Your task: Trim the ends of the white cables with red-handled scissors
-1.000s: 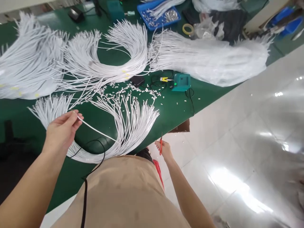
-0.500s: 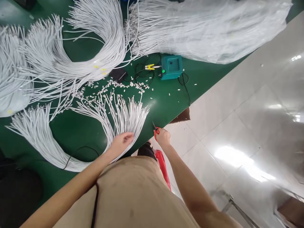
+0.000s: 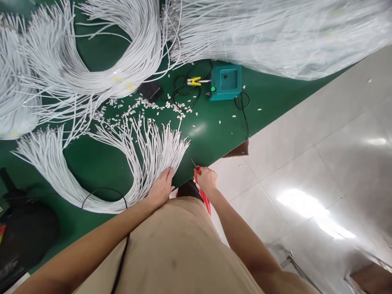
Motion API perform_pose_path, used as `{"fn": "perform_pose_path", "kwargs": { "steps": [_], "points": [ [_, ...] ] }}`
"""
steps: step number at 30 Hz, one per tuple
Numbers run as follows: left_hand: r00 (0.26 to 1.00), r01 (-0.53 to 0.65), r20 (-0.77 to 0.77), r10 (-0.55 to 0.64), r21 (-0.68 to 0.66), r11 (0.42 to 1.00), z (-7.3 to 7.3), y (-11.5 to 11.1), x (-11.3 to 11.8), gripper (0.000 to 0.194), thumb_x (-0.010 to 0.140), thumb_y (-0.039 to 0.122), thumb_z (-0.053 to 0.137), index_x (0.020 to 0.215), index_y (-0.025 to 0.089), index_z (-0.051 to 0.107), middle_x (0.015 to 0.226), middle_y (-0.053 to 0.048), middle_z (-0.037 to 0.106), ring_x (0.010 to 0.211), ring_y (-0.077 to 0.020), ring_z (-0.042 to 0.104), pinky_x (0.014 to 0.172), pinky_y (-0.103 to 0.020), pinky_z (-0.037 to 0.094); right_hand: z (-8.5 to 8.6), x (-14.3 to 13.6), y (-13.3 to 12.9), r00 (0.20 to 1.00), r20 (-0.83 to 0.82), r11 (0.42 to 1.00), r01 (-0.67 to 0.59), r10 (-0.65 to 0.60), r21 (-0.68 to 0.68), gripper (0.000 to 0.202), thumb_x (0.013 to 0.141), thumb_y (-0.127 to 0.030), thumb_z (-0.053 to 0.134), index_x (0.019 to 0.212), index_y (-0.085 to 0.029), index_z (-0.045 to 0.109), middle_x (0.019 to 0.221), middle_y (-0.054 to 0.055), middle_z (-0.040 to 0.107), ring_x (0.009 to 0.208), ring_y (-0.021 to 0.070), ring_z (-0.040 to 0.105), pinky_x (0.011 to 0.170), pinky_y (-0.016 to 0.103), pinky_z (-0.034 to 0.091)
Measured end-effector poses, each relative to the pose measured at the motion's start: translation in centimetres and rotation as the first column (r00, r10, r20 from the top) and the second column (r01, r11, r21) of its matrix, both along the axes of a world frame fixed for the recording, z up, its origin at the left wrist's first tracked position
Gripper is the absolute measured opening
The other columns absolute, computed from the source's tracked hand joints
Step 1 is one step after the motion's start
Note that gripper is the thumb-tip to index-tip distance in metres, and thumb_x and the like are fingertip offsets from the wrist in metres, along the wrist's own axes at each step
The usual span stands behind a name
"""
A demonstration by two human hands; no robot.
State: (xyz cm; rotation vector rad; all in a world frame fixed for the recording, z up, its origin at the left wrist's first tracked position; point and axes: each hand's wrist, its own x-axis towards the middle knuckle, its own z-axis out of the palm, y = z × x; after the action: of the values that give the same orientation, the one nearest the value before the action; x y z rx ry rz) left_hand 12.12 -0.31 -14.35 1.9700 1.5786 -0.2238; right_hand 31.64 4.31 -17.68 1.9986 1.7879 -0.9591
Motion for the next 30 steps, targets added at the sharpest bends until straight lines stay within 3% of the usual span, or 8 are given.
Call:
{"fn": "perform_pose_path", "kwargs": {
  "steps": [6, 11, 14, 17, 22, 25, 28, 30],
  "points": [
    [0.999, -0.029, -0.028, 0.031, 0.062, 0.998, -1.0, -0.4, 1.1, 0.078, 0.072, 0.021, 0.061, 0.137, 0.007, 0.018, 0.133, -0.023, 0.035, 0.122, -0.0339, 0.036, 0.100, -0.045, 0.030, -0.4, 0.4, -0.3, 1.000, -0.020, 1.000, -0.011, 0.011, 0.016, 0.029, 0.082, -0.036, 0.044, 0.073, -0.019, 0.065, 0.075, 0.005, 0.064, 0.068, 0.0153, 0.057, 0.057, 0.026, 0.029],
    [0.982, -0.162, -0.108, 0.153, -0.083, 0.983, -1.5, -1.3, 0.9, 0.068, 0.076, 0.019, 0.056, 0.134, 0.006, 0.023, 0.114, -0.019, 0.050, 0.104, -0.0279, 0.052, 0.087, -0.037, 0.042, -0.6, 0.6, -0.5, 0.999, -0.045, 0.999, 0.004, -0.002, 0.038, 0.031, 0.082, -0.038, 0.044, 0.070, -0.018, 0.064, 0.073, 0.004, 0.062, 0.065, 0.0142, 0.054, 0.055, 0.025, 0.026],
    [0.974, -0.218, -0.098, 0.206, -0.141, 0.966, -1.5, -1.7, 0.9, 0.057, 0.077, 0.014, 0.050, 0.130, 0.007, 0.031, 0.105, -0.016, 0.055, 0.100, -0.0278, 0.053, 0.085, -0.038, 0.042, -0.7, 0.6, -0.6, 0.997, -0.071, 0.998, 0.026, -0.022, 0.058, 0.031, 0.081, -0.039, 0.045, 0.067, -0.018, 0.063, 0.070, 0.004, 0.061, 0.062, 0.0134, 0.051, 0.054, 0.025, 0.024],
    [0.968, -0.250, -0.060, 0.243, -0.149, 0.957, -1.6, -1.4, 1.1, 0.049, 0.077, 0.007, 0.043, 0.125, 0.010, 0.039, 0.105, -0.016, 0.054, 0.107, -0.0287, 0.049, 0.089, -0.040, 0.040, -0.9, 0.7, -0.8, 0.993, -0.106, 0.995, 0.062, -0.054, 0.076, 0.033, 0.081, -0.039, 0.044, 0.064, -0.018, 0.062, 0.067, 0.003, 0.059, 0.060, 0.0128, 0.049, 0.054, 0.025, 0.023],
    [0.931, -0.346, 0.043, 0.361, -0.207, 0.915, -1.4, 0.0, 1.2, 0.052, 0.070, 0.002, 0.043, 0.121, 0.011, 0.043, 0.116, -0.017, 0.050, 0.105, -0.0281, 0.049, 0.089, -0.042, 0.039, -0.8, 1.0, -1.1, 0.970, -0.204, 0.984, 0.154, -0.134, 0.085, 0.036, 0.082, -0.041, 0.043, 0.060, -0.017, 0.059, 0.065, 0.003, 0.057, 0.059, 0.0120, 0.047, 0.054, 0.024, 0.027],
    [0.888, -0.390, 0.127, 0.442, -0.301, 0.870, 0.0, 1.2, -0.8, 0.041, 0.070, 0.008, 0.044, 0.110, 0.012, 0.053, 0.102, -0.013, 0.059, 0.091, -0.0255, 0.056, 0.082, -0.039, 0.044, -0.3, 1.1, -0.9, 0.941, -0.268, 0.970, 0.234, -0.208, 0.071, 0.035, 0.080, -0.041, 0.047, 0.057, -0.017, 0.056, 0.062, 0.003, 0.056, 0.057, 0.0124, 0.047, 0.055, 0.024, 0.030],
    [0.810, -0.373, 0.257, 0.526, -0.465, 0.803, 3.1, 2.3, -4.7, 0.023, 0.071, 0.016, 0.046, 0.089, 0.015, 0.060, 0.078, -0.005, 0.062, 0.075, -0.0207, 0.059, 0.070, -0.032, 0.048, 0.8, 0.0, -0.5, 0.886, -0.366, 0.949, 0.315, -0.285, 0.024, 0.037, 0.080, -0.044, 0.045, 0.059, -0.016, 0.057, 0.060, 0.004, 0.058, 0.055, 0.0132, 0.049, 0.054, 0.024, 0.034],
    [0.567, -0.291, 0.430, 0.703, -0.694, 0.659, 5.8, 2.7, -7.6, 0.014, 0.071, 0.019, 0.052, 0.081, 0.016, 0.060, 0.077, -0.004, 0.060, 0.076, -0.0197, 0.057, 0.072, -0.030, 0.045, 1.9, -2.0, -0.1, 0.828, -0.469, 0.941, 0.338, -0.307, -0.019, 0.039, 0.081, -0.048, 0.043, 0.067, -0.015, 0.060, 0.064, 0.005, 0.062, 0.058, 0.0134, 0.053, 0.054, 0.024, 0.038]
  ]
}}
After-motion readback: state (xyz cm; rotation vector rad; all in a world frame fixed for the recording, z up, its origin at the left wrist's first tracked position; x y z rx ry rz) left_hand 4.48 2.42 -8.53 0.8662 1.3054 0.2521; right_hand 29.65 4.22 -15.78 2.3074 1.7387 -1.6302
